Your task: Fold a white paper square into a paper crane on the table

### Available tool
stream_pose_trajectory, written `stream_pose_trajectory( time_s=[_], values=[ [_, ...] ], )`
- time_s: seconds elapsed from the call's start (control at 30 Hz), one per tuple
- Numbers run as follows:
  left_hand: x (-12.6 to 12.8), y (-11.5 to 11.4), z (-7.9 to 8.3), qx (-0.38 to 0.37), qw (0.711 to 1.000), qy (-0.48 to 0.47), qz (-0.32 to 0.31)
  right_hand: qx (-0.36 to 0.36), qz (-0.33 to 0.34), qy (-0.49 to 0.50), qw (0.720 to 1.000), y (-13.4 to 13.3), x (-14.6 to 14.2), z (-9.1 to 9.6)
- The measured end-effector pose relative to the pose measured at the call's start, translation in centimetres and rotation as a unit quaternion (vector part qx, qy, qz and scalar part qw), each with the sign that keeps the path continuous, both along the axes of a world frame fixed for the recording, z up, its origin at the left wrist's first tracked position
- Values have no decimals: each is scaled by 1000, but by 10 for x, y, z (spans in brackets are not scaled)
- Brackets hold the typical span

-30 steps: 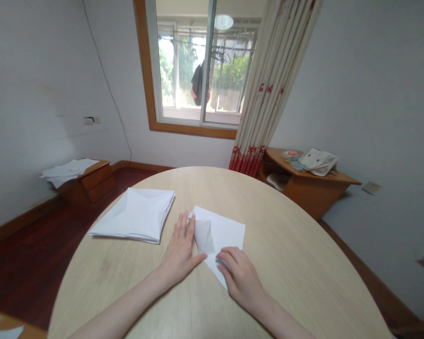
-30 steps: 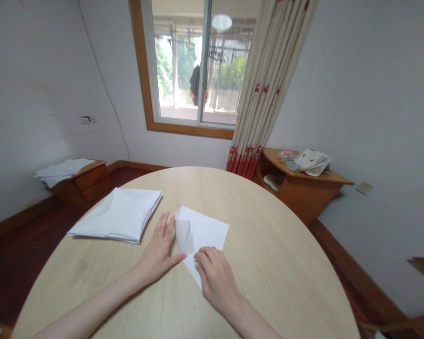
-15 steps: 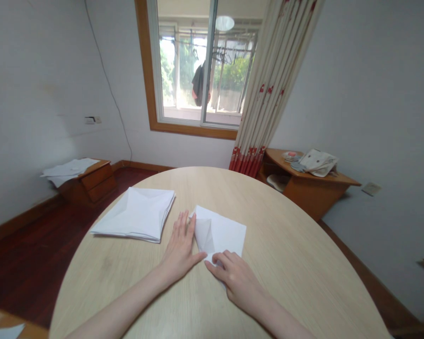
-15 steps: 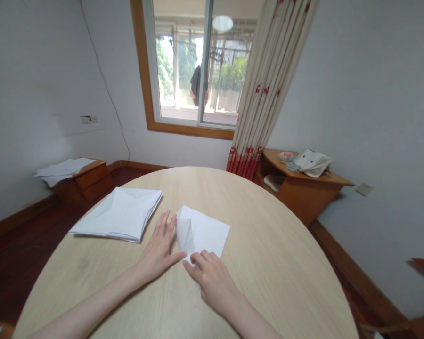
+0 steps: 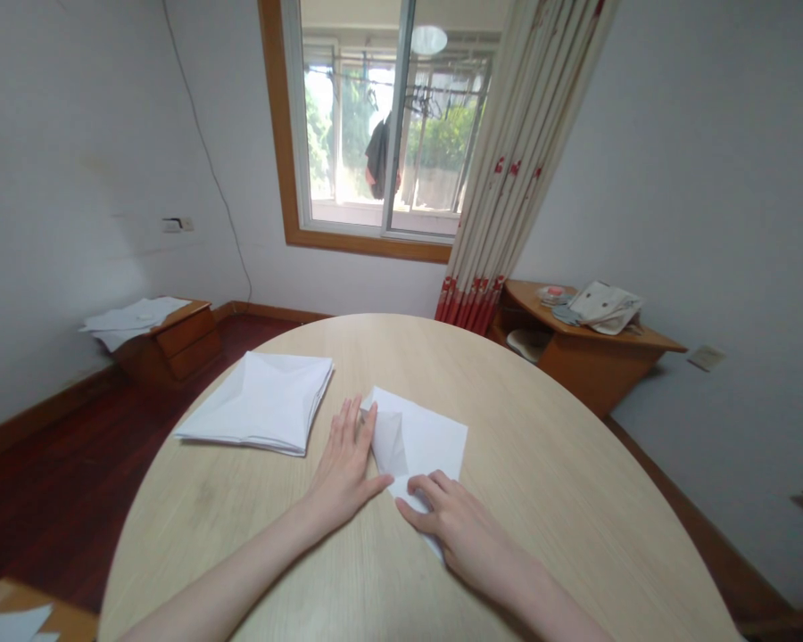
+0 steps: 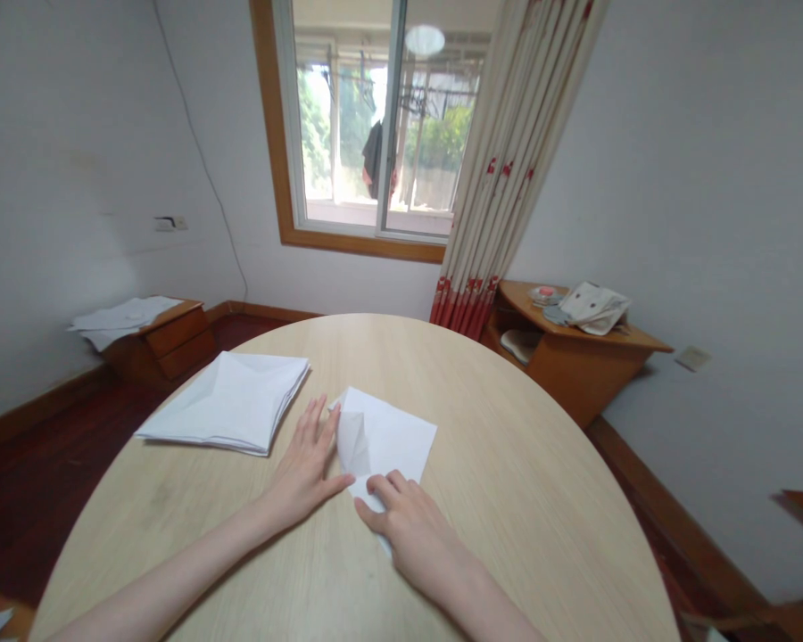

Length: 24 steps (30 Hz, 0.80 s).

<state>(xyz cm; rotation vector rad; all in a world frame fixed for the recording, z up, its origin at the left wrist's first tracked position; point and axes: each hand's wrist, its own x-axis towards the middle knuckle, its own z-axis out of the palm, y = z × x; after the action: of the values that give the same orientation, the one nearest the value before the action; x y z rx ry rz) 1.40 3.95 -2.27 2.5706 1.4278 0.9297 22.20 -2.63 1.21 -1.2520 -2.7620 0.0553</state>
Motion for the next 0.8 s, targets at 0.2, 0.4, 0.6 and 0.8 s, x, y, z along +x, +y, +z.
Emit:
stream_pose_trajectory(
  time_s=[0.2,0.4,0.6,0.8],
  values=[
    [0,0,0,-1,1000,0,1,41,-14,-72,996,-11,7,-4],
    [0,1,-1,2,1000,8,3,113,-10,-95,989,-24,13,-7],
    [-1,2,-4,-9,1000,-1,0,109,-15,-125,986,-36,17,-6],
    [-1,4,-8,-19,1000,-14,3,74,-27,-151,985,-43,20,-10]
  ],
)
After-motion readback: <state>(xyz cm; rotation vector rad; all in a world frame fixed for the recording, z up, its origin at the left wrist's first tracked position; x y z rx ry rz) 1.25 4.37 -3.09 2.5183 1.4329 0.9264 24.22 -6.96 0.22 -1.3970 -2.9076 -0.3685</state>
